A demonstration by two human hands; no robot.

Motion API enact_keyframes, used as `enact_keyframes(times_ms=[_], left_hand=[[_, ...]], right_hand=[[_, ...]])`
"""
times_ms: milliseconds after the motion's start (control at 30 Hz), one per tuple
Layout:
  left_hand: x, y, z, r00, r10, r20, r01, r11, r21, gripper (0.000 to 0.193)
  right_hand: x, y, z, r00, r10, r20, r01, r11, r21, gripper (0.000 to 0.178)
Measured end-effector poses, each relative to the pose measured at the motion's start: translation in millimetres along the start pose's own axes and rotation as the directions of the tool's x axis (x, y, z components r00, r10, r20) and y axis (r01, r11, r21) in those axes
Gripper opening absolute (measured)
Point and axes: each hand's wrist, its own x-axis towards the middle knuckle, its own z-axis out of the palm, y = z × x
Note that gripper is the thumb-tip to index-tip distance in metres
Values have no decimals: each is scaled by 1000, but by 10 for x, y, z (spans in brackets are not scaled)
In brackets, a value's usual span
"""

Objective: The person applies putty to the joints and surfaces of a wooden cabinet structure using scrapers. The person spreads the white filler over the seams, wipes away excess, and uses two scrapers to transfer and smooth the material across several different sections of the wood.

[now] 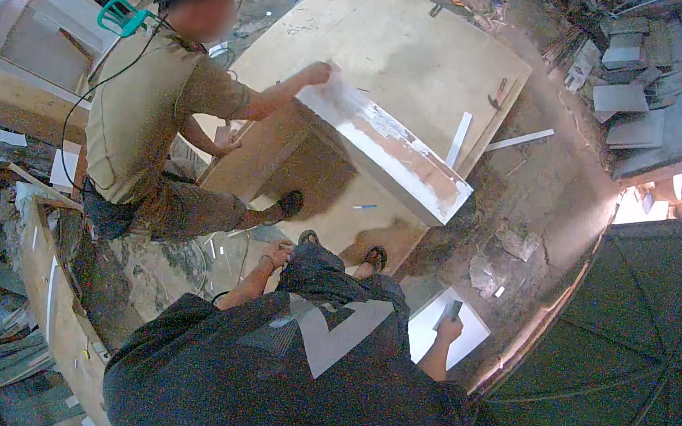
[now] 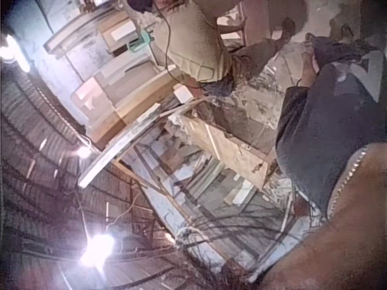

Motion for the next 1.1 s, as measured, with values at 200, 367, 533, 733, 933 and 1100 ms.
enact_keyframes(times_ms=[200,367,533,733,933,1100], left_hand=[[73,-41,-16,982,-116,151,148,962,-228,23],[-155,411,99,989,-135,59,144,971,-189,21],[155,-310,88,998,57,23,-51,977,-208,16],[205,-60,129,999,40,32,-41,999,20,18],[45,346,142,999,-28,-35,32,992,120,25],[23,884,322,997,73,-25,-71,996,47,24]], right_hand=[[2,-51,-13,999,31,33,-33,997,72,29],[49,139,30,998,63,21,-65,993,94,27],[-131,-231,-93,998,27,54,-33,993,116,25],[20,114,-9,997,75,14,-76,996,54,28],[-37,88,-65,998,59,14,-60,994,95,31],[-59,86,-64,998,64,12,-65,996,54,29]])
